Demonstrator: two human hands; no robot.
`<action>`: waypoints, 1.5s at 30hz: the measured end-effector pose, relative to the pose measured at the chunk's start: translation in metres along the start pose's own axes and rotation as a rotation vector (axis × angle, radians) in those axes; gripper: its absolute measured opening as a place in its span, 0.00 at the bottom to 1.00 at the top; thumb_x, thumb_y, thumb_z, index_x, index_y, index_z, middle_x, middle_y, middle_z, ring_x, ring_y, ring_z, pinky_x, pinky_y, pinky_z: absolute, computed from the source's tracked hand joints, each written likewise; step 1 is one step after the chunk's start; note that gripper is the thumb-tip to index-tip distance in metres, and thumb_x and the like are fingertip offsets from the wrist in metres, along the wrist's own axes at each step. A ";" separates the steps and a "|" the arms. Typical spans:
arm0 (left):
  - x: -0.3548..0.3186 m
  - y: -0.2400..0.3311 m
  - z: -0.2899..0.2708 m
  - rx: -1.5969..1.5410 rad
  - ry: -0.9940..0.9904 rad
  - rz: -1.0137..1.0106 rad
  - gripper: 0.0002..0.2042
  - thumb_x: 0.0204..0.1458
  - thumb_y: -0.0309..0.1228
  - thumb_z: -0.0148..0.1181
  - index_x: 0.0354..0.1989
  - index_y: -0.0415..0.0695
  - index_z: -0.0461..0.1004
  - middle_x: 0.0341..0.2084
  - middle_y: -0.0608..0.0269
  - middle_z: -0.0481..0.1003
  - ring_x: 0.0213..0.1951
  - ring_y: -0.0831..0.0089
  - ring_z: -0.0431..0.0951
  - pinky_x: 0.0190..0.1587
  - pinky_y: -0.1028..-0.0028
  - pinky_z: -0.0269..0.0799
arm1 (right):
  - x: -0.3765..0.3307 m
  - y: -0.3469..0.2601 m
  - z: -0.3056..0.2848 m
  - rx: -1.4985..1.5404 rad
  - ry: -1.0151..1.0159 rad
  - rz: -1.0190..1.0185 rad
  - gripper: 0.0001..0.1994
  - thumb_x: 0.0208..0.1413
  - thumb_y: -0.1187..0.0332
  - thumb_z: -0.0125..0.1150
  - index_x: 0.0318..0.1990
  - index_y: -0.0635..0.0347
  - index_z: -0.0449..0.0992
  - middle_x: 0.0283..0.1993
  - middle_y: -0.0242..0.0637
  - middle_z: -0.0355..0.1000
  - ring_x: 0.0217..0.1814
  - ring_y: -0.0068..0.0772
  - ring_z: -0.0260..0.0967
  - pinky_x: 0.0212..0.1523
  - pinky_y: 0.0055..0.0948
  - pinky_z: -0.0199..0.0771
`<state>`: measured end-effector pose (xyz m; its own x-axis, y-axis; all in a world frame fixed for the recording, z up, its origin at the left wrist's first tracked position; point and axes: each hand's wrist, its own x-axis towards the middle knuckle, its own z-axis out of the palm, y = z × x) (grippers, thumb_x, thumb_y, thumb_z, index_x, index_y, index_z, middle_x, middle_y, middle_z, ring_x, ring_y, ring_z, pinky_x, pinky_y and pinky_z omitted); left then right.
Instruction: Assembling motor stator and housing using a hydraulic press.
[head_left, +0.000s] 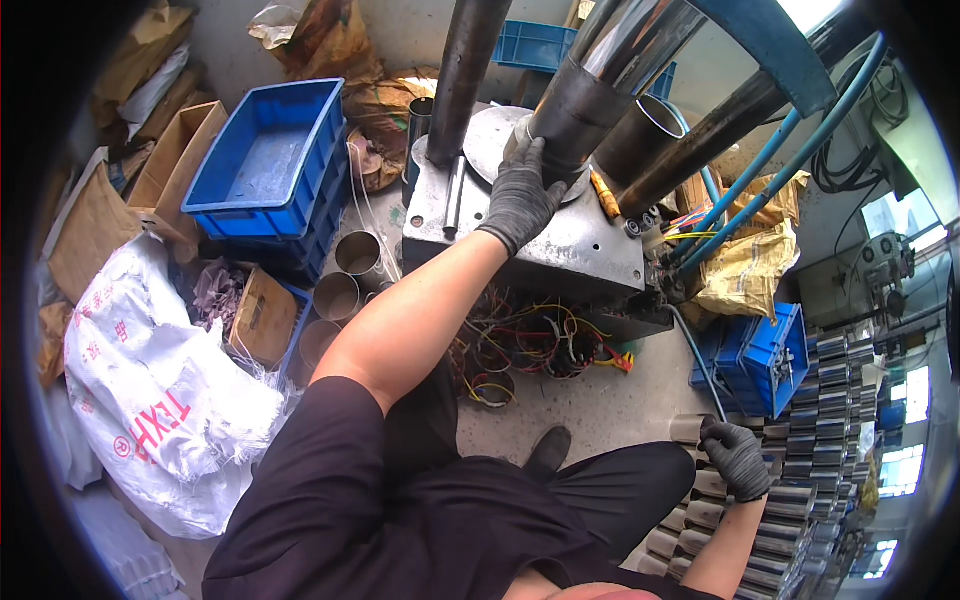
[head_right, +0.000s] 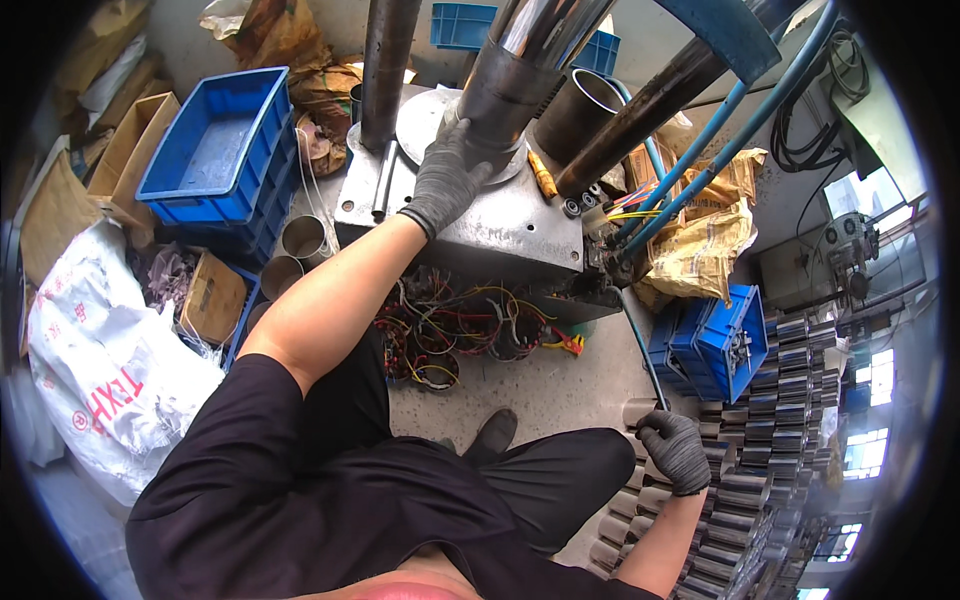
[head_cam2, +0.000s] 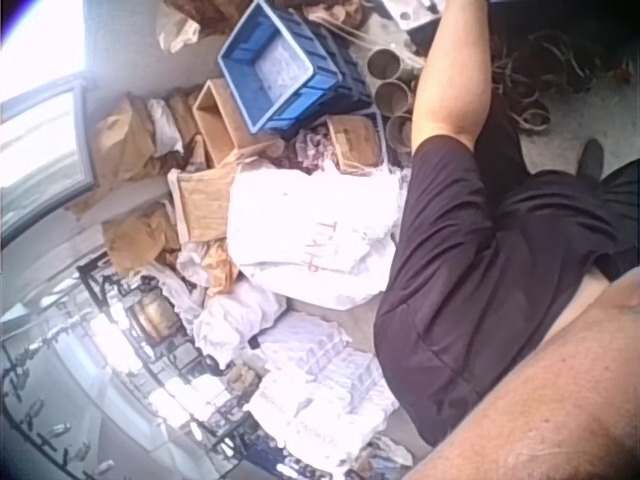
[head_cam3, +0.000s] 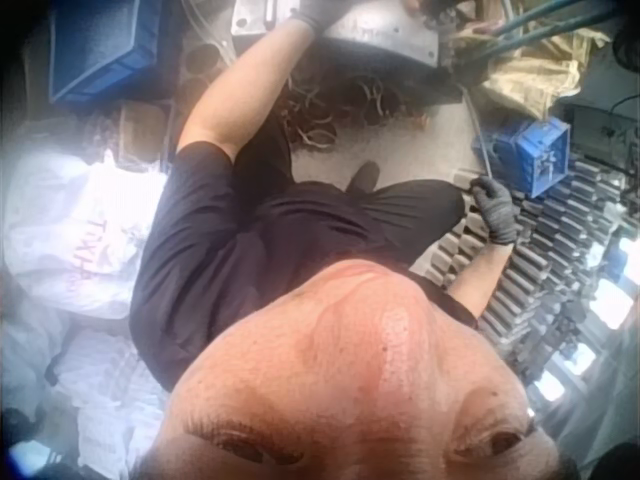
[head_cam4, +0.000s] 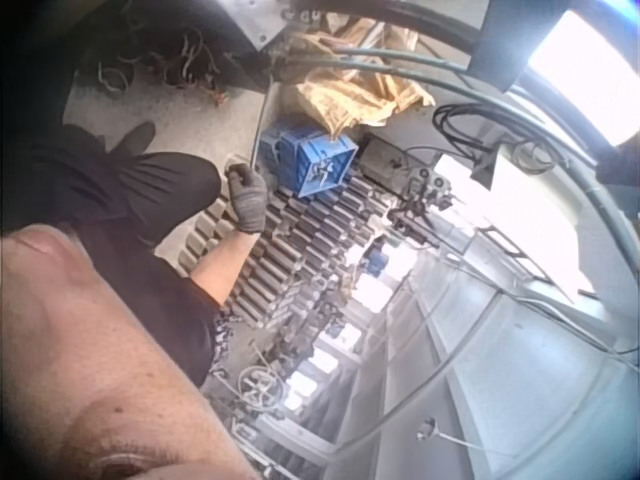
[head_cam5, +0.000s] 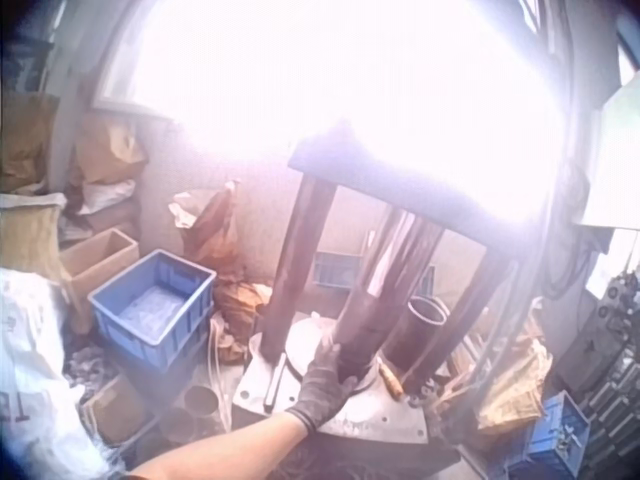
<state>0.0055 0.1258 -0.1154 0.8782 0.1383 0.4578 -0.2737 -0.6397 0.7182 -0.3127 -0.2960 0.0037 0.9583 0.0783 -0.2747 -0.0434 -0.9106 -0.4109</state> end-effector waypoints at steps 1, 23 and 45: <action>0.000 -0.002 0.002 0.013 0.038 0.022 0.40 0.52 0.38 0.68 0.70 0.35 0.57 0.67 0.39 0.61 0.66 0.46 0.64 0.70 0.58 0.59 | 0.002 -0.009 -0.003 0.004 -0.003 -0.002 0.11 0.56 0.75 0.62 0.46 0.68 0.81 0.33 0.38 0.80 0.31 0.26 0.75 0.34 0.31 0.77; 0.002 -0.006 -0.001 -0.027 -0.037 -0.009 0.40 0.53 0.37 0.67 0.72 0.36 0.55 0.69 0.42 0.60 0.69 0.49 0.61 0.72 0.61 0.56 | -0.002 0.004 0.017 0.076 0.156 0.073 0.06 0.54 0.72 0.64 0.34 0.66 0.79 0.27 0.39 0.76 0.29 0.30 0.72 0.38 0.32 0.71; 0.001 -0.009 0.004 0.028 0.022 0.025 0.40 0.52 0.39 0.68 0.70 0.35 0.58 0.67 0.40 0.62 0.65 0.46 0.65 0.69 0.59 0.60 | -0.001 -0.002 0.023 0.100 0.291 0.093 0.08 0.56 0.70 0.66 0.33 0.67 0.78 0.25 0.49 0.72 0.26 0.44 0.70 0.32 0.37 0.69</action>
<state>0.0107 0.1284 -0.1230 0.8622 0.1386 0.4872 -0.2842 -0.6637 0.6919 -0.3202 -0.2846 -0.0150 0.9888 -0.1365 -0.0607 -0.1487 -0.8628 -0.4831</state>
